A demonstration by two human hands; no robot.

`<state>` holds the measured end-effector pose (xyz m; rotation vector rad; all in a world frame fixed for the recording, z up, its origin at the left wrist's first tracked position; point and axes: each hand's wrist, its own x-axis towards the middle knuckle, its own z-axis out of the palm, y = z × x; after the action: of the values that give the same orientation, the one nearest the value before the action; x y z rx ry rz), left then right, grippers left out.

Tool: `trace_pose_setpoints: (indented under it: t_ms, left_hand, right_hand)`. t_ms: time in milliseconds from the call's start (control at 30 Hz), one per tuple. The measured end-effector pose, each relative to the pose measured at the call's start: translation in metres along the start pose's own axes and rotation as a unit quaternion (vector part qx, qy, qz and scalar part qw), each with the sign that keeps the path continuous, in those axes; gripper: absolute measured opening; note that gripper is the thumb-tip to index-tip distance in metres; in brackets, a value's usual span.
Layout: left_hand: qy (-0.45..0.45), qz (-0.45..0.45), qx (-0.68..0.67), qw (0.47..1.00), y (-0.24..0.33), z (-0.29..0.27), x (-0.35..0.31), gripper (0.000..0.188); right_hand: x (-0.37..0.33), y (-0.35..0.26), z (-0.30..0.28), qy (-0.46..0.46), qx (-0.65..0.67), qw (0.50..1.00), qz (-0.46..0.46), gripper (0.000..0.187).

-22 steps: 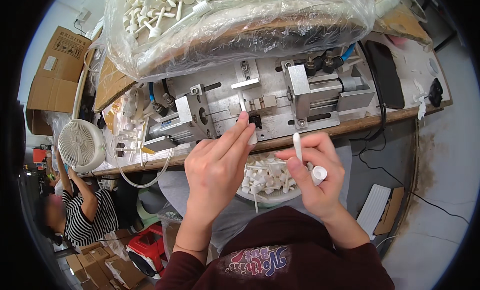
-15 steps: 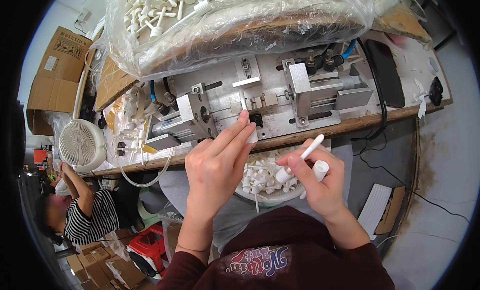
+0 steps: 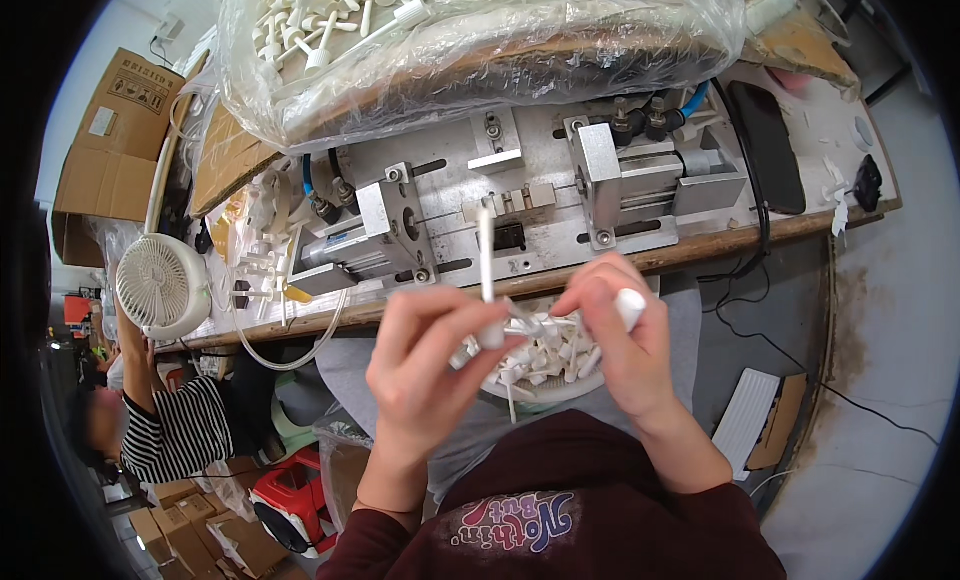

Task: Assembling plastic sprayer head components using a pneumatic assembly machine.

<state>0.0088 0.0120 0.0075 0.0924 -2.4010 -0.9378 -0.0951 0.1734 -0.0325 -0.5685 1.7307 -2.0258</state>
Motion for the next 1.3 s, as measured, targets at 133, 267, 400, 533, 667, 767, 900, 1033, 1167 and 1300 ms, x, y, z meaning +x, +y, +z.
trace_pose_setpoints:
  t_ms: [133,267,400,533,667,767,900,1033,1167,1300]
  left_hand:
    - [0.032,-0.052,0.024,0.998,-0.016,0.015,0.004,0.036]
    - [-0.022,0.039,0.107,0.993,-0.027,0.018,0.008,0.036]
    - [-0.017,0.021,0.114,0.993,-0.024,0.018,0.017,0.035]
    - [-0.018,0.017,0.112,0.993,-0.027,0.020,0.013,0.035]
    - [-0.025,0.074,0.195,0.978,-0.027,0.017,0.017,0.036]
    - [-0.035,0.073,0.215,0.973,-0.026,0.015,0.023,0.035]
    - [-0.045,0.059,0.217,0.973,-0.023,0.015,0.024,0.034]
    - [-0.054,0.051,0.223,0.972,-0.020,0.013,0.025,0.033]
    - [-0.067,0.043,0.159,0.984,-0.017,-0.005,0.034,0.032]
    - [0.082,0.038,0.074,0.993,-0.008,-0.045,0.068,0.030]
  right_hand:
    - [-0.005,-0.001,-0.008,0.030,-0.048,0.995,-0.078,0.040]
    - [-0.009,-0.013,-0.005,0.043,-0.017,0.997,-0.058,0.025]
    - [-0.012,-0.014,-0.014,0.003,0.031,0.999,-0.044,0.016]
    - [-0.012,-0.013,-0.019,-0.028,0.014,0.996,-0.084,0.031]
    - [-0.005,-0.014,-0.010,-0.029,0.104,0.985,-0.134,0.068]
    - [-0.006,-0.024,-0.003,-0.010,0.154,0.985,-0.080,0.086]
    - [-0.007,-0.021,-0.002,0.001,0.061,0.992,-0.112,0.062]
    - [-0.004,-0.021,-0.006,-0.057,-0.155,0.957,-0.238,0.047]
    - [-0.001,-0.031,-0.004,-0.054,-0.309,0.906,-0.283,0.036]
    - [0.015,-0.031,-0.005,-0.059,-0.398,0.854,-0.328,0.034]
